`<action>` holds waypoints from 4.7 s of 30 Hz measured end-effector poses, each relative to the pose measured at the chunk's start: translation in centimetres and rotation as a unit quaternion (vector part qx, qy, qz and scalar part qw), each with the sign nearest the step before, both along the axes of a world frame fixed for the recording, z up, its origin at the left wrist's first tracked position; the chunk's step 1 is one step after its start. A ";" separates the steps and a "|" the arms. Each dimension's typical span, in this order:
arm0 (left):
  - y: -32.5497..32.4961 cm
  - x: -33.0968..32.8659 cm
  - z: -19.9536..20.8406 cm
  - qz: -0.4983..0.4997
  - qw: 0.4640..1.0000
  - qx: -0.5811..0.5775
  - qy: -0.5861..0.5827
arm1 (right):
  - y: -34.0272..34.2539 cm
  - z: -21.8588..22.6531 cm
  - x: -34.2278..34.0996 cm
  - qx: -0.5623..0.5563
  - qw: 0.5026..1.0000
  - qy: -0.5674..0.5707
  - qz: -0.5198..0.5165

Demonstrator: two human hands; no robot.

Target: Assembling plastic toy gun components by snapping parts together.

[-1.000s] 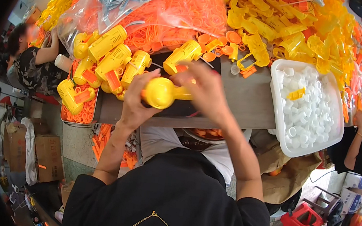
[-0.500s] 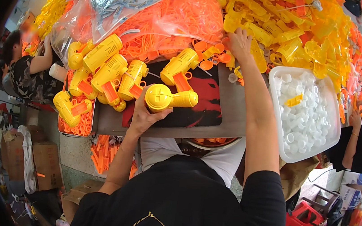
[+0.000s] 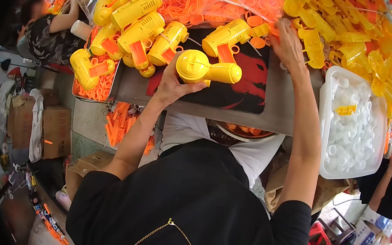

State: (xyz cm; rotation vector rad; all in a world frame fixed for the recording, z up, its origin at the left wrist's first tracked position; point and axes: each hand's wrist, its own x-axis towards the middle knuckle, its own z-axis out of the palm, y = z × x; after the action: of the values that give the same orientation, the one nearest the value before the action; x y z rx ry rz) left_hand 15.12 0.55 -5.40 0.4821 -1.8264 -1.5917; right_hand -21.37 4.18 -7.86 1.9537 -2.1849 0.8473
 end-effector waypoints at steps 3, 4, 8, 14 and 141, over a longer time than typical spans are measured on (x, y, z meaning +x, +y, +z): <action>0.5 -0.8 0.3 -0.013 0.999 -0.051 -0.004 | 2.4 -0.5 0.4 -0.018 0.993 0.111 -0.019; 0.7 -0.9 0.5 -0.008 0.999 -0.043 0.008 | 2.8 0.5 1.6 -0.019 0.994 0.110 -0.019; 1.2 -0.6 0.3 0.010 0.993 -0.114 -0.041 | 6.4 9.5 12.2 -0.009 0.967 -0.242 0.084; 2.4 -2.3 1.0 -0.009 0.994 -0.108 -0.032 | 10.5 10.5 18.1 0.043 0.981 -0.132 0.134; 2.7 -4.6 4.9 -0.029 0.998 0.035 0.037 | 13.4 7.6 12.2 -0.026 0.616 -0.768 0.173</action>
State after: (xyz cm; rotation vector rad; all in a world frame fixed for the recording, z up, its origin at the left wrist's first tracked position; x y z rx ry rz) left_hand 10.47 3.25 -0.51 0.3992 -1.7477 -1.6950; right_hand -9.19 17.63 -0.26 1.5732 -1.8514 3.5630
